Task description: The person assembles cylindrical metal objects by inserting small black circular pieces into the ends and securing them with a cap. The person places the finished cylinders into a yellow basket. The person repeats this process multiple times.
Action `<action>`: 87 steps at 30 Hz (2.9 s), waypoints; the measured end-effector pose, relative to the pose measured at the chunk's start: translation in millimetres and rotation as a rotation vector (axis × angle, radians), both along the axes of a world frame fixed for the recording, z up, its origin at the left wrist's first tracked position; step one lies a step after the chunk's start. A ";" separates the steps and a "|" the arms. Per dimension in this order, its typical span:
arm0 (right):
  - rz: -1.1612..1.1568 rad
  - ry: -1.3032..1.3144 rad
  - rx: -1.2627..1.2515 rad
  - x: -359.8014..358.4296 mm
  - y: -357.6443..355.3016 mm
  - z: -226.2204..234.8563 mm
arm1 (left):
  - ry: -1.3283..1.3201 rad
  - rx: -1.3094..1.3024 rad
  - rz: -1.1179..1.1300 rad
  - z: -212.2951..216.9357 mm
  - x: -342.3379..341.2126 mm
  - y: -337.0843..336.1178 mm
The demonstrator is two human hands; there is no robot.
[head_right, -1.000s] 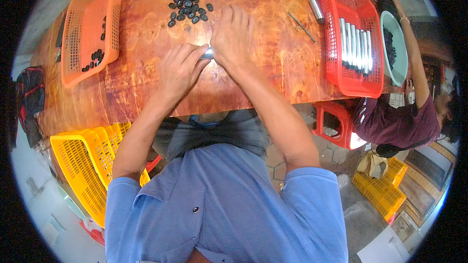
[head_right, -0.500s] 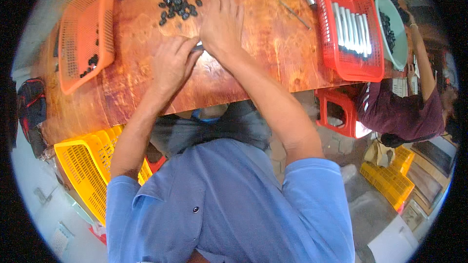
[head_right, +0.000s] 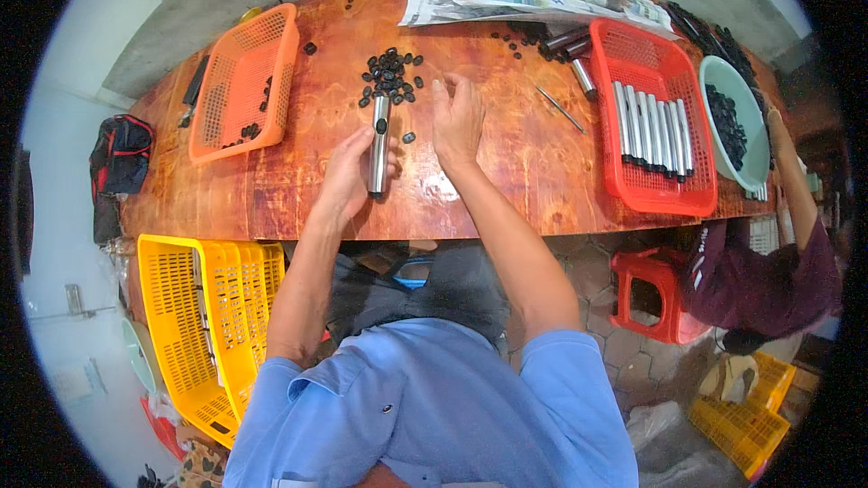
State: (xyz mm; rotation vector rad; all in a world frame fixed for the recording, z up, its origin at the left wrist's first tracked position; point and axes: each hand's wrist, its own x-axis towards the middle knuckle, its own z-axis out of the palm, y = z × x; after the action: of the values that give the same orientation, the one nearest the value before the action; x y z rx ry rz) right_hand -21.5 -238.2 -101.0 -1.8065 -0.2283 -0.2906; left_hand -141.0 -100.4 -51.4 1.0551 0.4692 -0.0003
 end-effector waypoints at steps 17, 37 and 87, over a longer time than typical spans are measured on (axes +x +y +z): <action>0.420 -0.209 -0.384 -26.3 -15.3 8.7 | -0.094 -0.044 0.150 -25.1 -18.7 -6.9; -0.122 -0.233 -1.027 29.7 -130.1 51.8 | -0.154 -0.129 0.122 -30.9 -24.4 -3.5; 0.495 0.224 0.434 -80.6 -1.0 39.1 | -0.255 -0.331 0.077 -49.0 -27.9 7.3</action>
State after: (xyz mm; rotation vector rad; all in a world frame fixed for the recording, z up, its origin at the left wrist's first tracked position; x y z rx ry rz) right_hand -102.1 -239.1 -61.9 -1.2885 -0.4087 0.2015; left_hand -168.9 -93.1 -100.4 0.7000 0.2656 0.1199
